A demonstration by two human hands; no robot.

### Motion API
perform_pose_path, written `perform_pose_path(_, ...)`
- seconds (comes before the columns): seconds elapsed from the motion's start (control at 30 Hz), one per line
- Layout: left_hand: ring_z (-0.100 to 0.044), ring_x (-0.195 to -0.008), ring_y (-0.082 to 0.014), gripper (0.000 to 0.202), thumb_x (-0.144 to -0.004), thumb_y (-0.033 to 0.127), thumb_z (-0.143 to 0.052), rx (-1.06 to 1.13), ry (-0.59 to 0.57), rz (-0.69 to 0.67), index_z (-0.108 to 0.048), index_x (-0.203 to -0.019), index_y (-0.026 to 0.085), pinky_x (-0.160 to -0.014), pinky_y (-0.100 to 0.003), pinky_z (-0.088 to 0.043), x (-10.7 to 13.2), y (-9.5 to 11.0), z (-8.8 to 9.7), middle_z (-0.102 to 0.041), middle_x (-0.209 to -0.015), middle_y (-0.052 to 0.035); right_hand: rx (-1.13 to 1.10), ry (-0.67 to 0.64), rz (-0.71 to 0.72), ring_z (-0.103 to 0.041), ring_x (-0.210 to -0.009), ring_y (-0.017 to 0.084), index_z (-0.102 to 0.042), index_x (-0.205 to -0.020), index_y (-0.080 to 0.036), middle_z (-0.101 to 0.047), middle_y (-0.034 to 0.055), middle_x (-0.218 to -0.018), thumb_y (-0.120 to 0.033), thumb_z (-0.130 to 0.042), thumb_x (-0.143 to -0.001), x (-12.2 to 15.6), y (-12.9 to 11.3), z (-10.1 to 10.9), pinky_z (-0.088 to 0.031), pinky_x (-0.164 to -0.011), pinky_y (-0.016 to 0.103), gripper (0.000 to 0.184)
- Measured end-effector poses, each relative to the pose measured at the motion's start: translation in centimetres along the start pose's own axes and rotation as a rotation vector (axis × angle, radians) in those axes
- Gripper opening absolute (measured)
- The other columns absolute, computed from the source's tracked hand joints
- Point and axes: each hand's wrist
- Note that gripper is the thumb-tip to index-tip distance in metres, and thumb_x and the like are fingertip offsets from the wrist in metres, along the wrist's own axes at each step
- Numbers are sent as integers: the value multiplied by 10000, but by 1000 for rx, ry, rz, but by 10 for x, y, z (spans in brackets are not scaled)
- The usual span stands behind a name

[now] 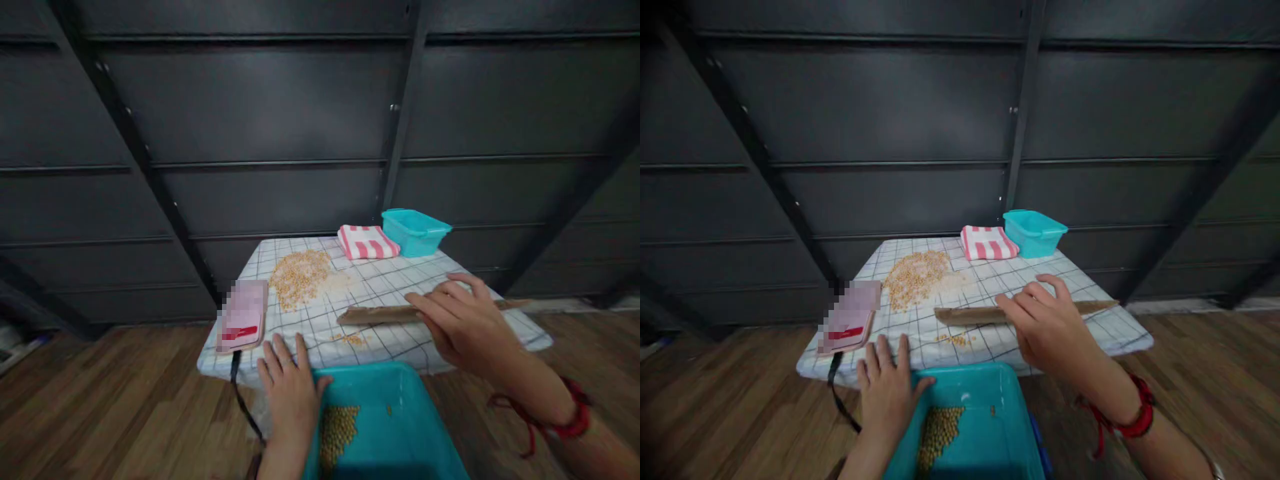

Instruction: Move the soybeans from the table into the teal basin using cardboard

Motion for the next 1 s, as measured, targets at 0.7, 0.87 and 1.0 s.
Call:
perform_pose_path(0.7, -425, -1159, -487, 753, -597, 466, -712, 54, -55, 40, -526, -1203, 59, -912, -604, -354, -2, 3, 6, -483, -1250, -323, -73, 20, 24, -447, -638, 154, -510, -974, -169, -557, -3, -641, -50, -387, -747, 28, 1, 18, -334, -822, 416, 284)
perform_pose_path(0.87, -434, -1161, -473, 735, -601, 464, -711, 50, -97, 77, -535, -1199, 75, -916, -594, -361, -6, 5, 13, -502, -1249, -298, -77, 25, 20, -457, -645, 150, -509, -979, -181, -559, -5, -654, -56, -385, -759, 30, -2, 19, -334, -832, 418, 282)
perform_pose_path(1.0, -437, -1159, -473, 739, -593, 461, -718, 42, -118, 80, -536, -1199, 79, -918, -587, -365, -7, 5, 15, -501, -1252, -298, -83, 32, 12, -465, -639, 151, -513, -976, -190, -569, -3, -658, -52, -385, -748, 30, -3, 19, -337, -830, 420, 296)
Point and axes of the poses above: each hand's wrist, its own x-axis away from the middle knuckle, its own z-axis out of the back of the hand, y = z × x
